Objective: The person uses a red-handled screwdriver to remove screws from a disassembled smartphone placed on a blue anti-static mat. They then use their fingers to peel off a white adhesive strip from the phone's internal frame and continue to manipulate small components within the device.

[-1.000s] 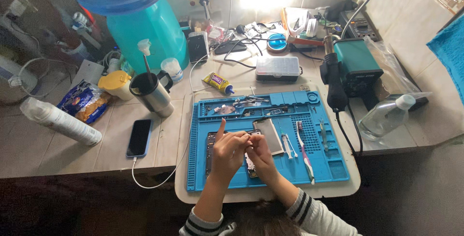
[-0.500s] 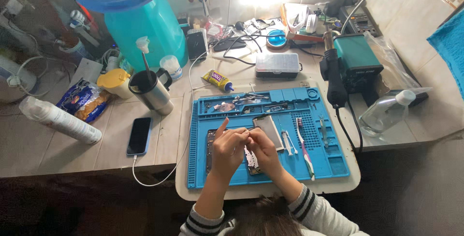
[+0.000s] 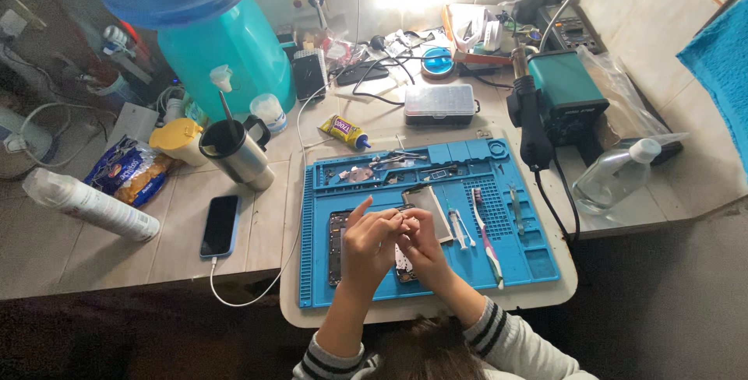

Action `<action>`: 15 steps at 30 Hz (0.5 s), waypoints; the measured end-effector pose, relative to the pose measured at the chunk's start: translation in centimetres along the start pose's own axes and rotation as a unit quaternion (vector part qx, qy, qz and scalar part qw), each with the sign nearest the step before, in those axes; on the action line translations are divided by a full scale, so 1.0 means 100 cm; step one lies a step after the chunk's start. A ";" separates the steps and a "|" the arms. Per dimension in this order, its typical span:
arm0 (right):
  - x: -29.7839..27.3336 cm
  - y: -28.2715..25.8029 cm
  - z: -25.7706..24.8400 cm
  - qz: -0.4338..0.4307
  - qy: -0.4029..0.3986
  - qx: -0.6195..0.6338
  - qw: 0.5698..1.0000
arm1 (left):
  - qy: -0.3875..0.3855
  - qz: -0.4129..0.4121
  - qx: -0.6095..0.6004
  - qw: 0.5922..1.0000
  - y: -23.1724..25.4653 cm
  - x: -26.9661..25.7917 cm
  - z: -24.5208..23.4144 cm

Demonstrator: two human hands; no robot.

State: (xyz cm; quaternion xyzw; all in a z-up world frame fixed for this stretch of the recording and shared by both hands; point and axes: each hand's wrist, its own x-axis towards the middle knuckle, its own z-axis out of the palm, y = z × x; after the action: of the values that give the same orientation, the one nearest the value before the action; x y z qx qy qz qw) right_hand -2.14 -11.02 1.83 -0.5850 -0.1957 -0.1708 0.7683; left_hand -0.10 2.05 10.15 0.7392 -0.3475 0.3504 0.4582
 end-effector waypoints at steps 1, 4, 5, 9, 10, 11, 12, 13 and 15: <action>-0.002 0.011 -0.005 0.000 0.000 0.000 1.000 | 0.000 0.000 0.000 1.000 0.003 0.002 0.000; -0.007 0.029 -0.015 0.004 0.000 -0.052 0.999 | 0.004 0.007 -0.004 1.000 0.010 0.004 0.003; -0.008 0.025 -0.015 0.013 0.007 -0.059 0.998 | -0.001 0.006 -0.004 1.000 0.010 0.002 0.005; 0.014 -0.023 0.000 -0.042 -0.010 -0.147 0.988 | 0.005 0.004 -0.002 1.000 0.000 -0.004 0.008; 0.014 -0.022 -0.001 -0.042 -0.012 -0.147 0.988 | 0.006 0.003 -0.002 1.000 0.000 -0.003 0.006; 0.014 -0.021 -0.003 -0.036 -0.017 -0.139 0.989 | 0.002 0.003 -0.003 1.000 -0.001 -0.002 0.005; 0.013 -0.020 -0.004 -0.030 -0.022 -0.132 0.991 | -0.003 0.002 -0.004 1.000 -0.001 -0.001 0.003; 0.012 -0.014 -0.007 -0.029 -0.023 -0.132 0.990 | -0.002 0.001 -0.004 1.000 0.000 -0.001 0.004; 0.008 0.000 -0.011 0.005 0.007 -0.126 0.992 | -0.001 -0.003 0.001 1.000 0.001 0.000 0.004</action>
State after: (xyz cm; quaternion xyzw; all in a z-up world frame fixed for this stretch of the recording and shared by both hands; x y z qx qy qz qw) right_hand -1.35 -12.10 2.02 -0.6769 -0.1643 -0.1949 0.6906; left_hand -0.12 1.64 10.02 0.7408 -0.3457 0.3489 0.4581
